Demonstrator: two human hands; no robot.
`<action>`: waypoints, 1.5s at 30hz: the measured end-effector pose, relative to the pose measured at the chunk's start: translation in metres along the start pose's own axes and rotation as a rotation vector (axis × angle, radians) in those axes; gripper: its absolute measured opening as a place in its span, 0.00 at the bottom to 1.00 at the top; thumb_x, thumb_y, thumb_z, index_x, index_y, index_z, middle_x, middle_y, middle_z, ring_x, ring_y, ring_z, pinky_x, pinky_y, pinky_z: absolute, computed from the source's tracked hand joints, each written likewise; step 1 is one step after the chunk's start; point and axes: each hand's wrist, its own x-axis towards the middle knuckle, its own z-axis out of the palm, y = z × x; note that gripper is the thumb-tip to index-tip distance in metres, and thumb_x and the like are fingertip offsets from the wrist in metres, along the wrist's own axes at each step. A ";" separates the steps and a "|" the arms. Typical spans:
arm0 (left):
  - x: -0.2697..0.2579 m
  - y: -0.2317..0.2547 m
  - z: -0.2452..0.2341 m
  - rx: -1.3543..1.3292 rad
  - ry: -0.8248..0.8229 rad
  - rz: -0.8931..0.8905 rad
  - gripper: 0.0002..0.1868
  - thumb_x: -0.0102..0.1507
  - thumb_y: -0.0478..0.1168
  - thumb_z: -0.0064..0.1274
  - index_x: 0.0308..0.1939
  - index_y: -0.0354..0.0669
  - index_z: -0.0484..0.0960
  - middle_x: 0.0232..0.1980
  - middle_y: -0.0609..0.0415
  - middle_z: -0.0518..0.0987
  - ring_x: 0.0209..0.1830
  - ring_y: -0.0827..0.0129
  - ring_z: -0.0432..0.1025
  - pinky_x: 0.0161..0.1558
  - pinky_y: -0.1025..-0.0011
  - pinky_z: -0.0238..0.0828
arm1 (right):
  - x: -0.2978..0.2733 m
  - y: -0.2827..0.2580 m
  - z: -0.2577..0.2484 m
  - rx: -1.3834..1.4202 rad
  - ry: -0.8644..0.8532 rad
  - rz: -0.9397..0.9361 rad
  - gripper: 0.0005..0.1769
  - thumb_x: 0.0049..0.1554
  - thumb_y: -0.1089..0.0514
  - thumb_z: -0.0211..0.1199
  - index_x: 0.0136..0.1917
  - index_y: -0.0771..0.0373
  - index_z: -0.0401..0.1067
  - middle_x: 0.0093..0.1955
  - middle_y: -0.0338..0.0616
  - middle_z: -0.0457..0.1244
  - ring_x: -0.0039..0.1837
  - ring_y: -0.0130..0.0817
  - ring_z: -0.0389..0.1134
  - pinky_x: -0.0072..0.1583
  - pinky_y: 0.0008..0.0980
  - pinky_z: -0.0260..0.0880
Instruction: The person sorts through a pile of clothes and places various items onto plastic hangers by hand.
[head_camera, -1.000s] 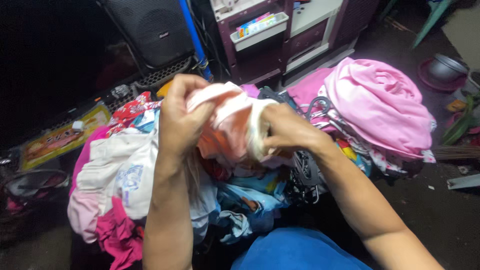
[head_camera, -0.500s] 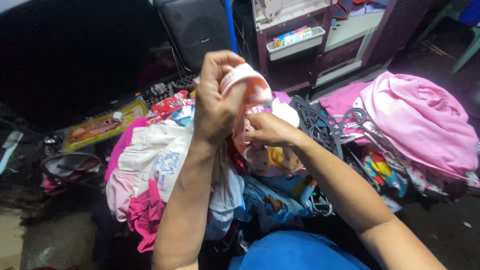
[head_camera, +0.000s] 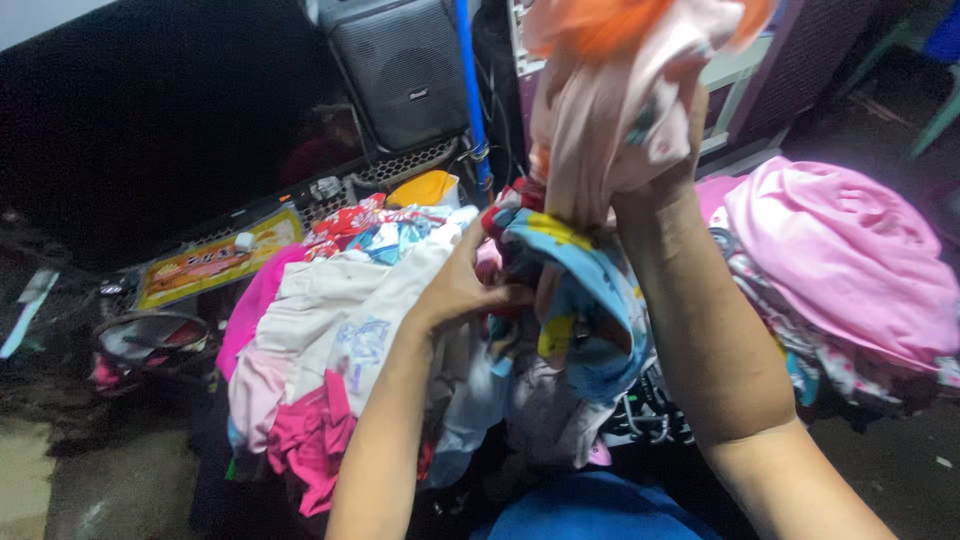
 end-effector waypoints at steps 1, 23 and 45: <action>0.002 0.000 0.009 0.014 -0.006 0.024 0.57 0.51 0.37 0.72 0.79 0.40 0.56 0.74 0.51 0.68 0.74 0.67 0.63 0.72 0.66 0.61 | 0.003 -0.009 0.006 -0.015 0.011 -0.015 0.18 0.59 0.64 0.58 0.63 0.70 0.70 0.53 0.45 0.68 0.46 0.28 0.69 0.43 0.23 0.70; 0.259 -0.004 0.328 -0.500 0.116 0.192 0.15 0.70 0.34 0.47 0.62 0.39 0.71 0.56 0.56 0.76 0.59 0.73 0.70 0.63 0.71 0.67 | -0.102 -0.369 -0.019 -1.273 0.524 -0.085 0.14 0.54 0.65 0.62 0.54 0.67 0.75 0.48 0.41 0.70 0.47 0.27 0.70 0.49 0.26 0.70; 0.228 -0.058 0.311 0.649 0.320 -0.503 0.27 0.54 0.47 0.65 0.54 0.49 0.73 0.52 0.47 0.77 0.54 0.49 0.73 0.51 0.53 0.71 | -0.130 -0.283 -0.107 -2.386 -0.320 0.712 0.27 0.57 0.38 0.59 0.60 0.57 0.78 0.65 0.55 0.63 0.73 0.50 0.59 0.72 0.44 0.65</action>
